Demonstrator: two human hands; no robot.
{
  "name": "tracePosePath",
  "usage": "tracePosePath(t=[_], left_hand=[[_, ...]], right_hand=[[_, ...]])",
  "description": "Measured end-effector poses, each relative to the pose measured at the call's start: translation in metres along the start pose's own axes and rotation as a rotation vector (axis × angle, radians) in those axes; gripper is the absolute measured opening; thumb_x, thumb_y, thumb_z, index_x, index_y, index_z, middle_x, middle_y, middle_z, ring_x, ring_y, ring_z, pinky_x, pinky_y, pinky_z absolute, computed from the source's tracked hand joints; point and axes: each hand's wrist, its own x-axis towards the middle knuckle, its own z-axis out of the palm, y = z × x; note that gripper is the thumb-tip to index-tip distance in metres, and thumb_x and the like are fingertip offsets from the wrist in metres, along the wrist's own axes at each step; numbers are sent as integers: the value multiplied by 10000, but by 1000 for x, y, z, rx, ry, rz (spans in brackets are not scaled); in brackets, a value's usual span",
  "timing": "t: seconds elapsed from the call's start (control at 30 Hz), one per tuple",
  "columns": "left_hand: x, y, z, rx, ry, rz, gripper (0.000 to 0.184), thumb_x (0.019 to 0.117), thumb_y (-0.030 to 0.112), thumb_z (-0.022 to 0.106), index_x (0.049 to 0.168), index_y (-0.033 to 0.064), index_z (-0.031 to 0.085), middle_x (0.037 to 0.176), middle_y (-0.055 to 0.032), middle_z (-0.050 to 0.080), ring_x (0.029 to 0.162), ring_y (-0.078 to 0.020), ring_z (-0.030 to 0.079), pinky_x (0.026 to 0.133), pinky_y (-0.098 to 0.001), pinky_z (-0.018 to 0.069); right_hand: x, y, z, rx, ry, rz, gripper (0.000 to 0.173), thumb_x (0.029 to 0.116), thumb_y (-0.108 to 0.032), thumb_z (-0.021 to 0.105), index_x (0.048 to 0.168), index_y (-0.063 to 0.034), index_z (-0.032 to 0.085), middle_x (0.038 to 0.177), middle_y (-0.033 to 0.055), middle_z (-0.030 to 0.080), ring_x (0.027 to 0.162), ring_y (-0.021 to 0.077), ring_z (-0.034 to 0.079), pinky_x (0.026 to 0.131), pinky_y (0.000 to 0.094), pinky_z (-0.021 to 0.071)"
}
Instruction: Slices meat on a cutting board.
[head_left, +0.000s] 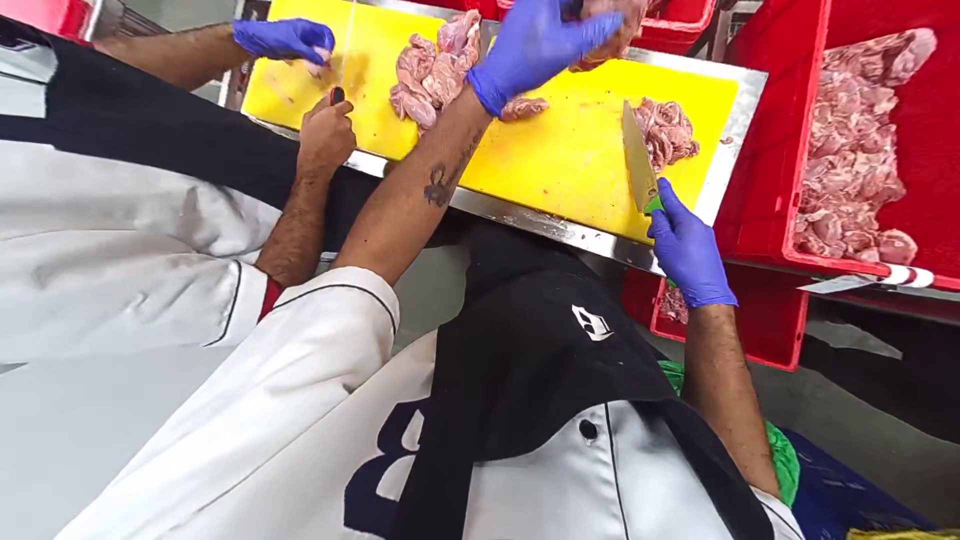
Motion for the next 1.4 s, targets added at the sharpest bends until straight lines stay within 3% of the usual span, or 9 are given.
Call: tracePosePath(t=[0.07,0.2,0.33,0.47,0.67,0.87,1.07,1.2,1.4], left_hand=[[-37,-25,35,266,-70,90,270,988,232,644,1171,60,745,1131,-68,758,1098,-150,709,1014,-378,561],[-143,-80,122,539,-283,123,377,1034,187,538,1376,85,659,1483,-103,595,1448,-256,489,1247,-426,347],[-163,-66,124,407,-252,130,303,1023,156,561,1268,76,720,1317,-78,707,1276,-210,643,1119,-405,498],[-120,-85,112,336,6,99,194,949,135,675,1106,60,759,1171,-99,740,1200,-235,663,1074,-402,521],[-106,-112,123,477,-46,139,181,958,151,629,1041,57,759,1107,-119,744,1154,-303,665,1033,-432,523],[-110,-111,127,507,-33,110,171,970,129,623,1038,44,755,1111,-139,729,1159,-314,648,1044,-424,509],[-107,-118,131,562,21,133,239,893,97,649,1086,0,752,1122,-163,733,1135,-342,661,1012,-443,527],[-110,-115,129,556,-17,94,190,981,190,616,1050,87,761,1120,-105,739,1154,-299,652,1018,-411,519],[-98,-112,117,390,51,-9,226,967,184,647,1121,52,745,1138,-106,741,1153,-257,668,1044,-406,523]], right_hand=[[-8,1,3,110,5,5,509,1099,-356,378,1606,-324,359,892,74,673,613,188,593,560,426,527],[-27,-2,18,237,41,-18,519,1096,-317,389,1613,-286,349,880,39,667,558,145,562,507,368,517],[-41,-9,36,141,-6,-47,570,1063,-261,416,1625,-269,320,873,66,688,644,161,662,614,408,601],[-34,-25,44,-141,23,-119,602,1031,-200,422,1625,-196,323,983,194,718,851,355,702,782,562,550],[-47,-55,59,-381,-4,-88,589,1042,-202,372,1626,-230,305,1023,191,666,741,365,686,600,528,546],[-7,-74,58,-371,-64,-39,631,1043,-165,414,1637,-298,251,985,223,656,737,415,675,595,579,533],[43,-103,56,-233,-22,-113,634,1019,-82,512,1608,-194,307,842,231,651,655,444,648,494,572,504],[-18,-64,55,-343,-111,-28,630,1049,-171,414,1639,-310,241,917,211,677,757,430,682,604,604,529],[-98,-11,29,-370,-158,-53,560,1082,-223,365,1633,-285,291,936,196,691,793,410,692,659,595,542]])
